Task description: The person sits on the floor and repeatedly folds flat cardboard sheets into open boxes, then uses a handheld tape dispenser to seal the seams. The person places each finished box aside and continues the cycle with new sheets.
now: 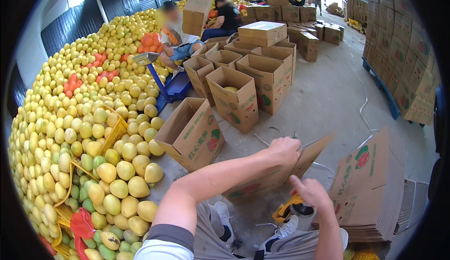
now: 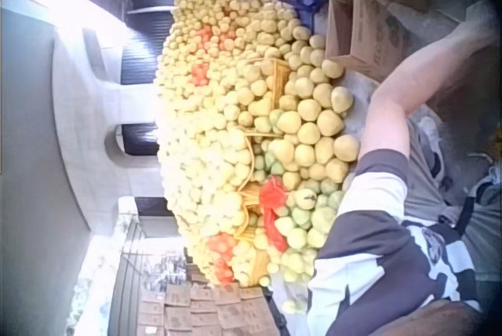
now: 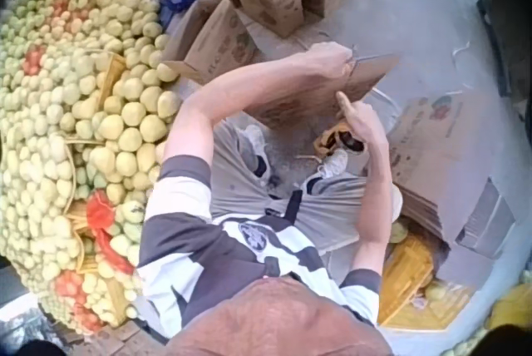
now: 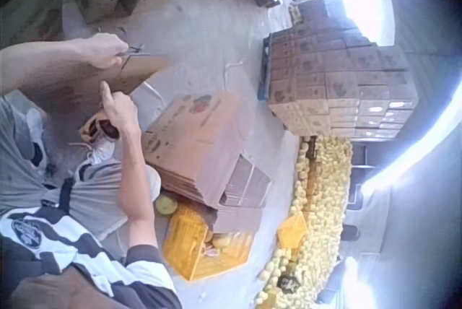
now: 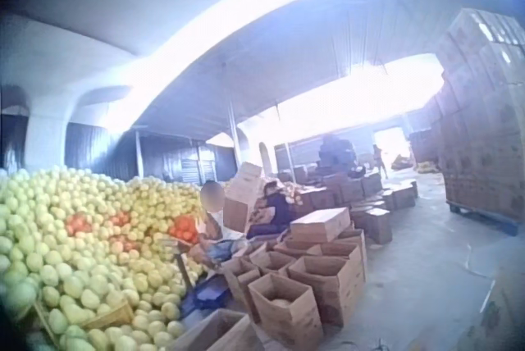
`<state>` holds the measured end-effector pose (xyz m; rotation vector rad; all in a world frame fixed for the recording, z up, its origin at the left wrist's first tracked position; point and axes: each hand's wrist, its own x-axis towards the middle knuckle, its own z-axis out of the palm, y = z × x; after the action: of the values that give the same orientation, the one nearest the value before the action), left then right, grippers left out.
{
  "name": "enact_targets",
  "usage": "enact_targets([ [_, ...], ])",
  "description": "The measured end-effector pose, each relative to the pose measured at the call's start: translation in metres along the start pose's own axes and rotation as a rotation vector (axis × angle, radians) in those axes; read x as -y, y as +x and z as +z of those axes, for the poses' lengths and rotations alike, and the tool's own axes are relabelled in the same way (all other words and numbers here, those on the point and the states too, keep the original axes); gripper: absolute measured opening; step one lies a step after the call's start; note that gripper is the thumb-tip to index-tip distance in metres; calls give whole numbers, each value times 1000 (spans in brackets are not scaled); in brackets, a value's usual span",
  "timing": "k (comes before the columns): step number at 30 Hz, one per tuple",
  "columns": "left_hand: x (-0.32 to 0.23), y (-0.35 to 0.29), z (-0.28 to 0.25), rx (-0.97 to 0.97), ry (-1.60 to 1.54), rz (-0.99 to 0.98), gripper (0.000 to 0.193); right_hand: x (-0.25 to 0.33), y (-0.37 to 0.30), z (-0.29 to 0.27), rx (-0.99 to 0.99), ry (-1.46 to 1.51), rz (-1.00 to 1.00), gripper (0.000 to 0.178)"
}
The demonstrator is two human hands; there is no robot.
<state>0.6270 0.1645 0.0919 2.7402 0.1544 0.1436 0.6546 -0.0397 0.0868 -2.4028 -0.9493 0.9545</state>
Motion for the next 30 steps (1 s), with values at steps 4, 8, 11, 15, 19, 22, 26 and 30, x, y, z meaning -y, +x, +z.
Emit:
enact_targets([
  [4, 26, -32, 6, 233, -289, -24, 55, -17, 21, -14, -146, 104, 23, 88],
  [8, 38, -51, 22, 412, -560, -120, 91, -17, 44, -16, -139, 176, 12, 88],
  [11, 20, -63, 20, 516, -710, -166, 98, -27, 59, -3, -146, 328, -12, 86],
  [15, 26, -56, 32, 496, -837, -247, 99, -42, 71, 2, -64, 548, -25, 86],
  [19, 34, -56, 35, 423, -926, -293, 96, -39, 70, 5, 36, 633, -92, 87],
  [22, 48, -53, 36, 165, -842, -168, 55, -28, 61, 2, 55, 658, -78, 75],
  [26, 51, -59, -9, -74, -271, 33, 23, -24, 41, -33, -165, 172, 20, 50],
  [30, 65, -116, -47, -4, 108, -62, 14, -55, 25, -66, -248, 422, -26, 47],
])
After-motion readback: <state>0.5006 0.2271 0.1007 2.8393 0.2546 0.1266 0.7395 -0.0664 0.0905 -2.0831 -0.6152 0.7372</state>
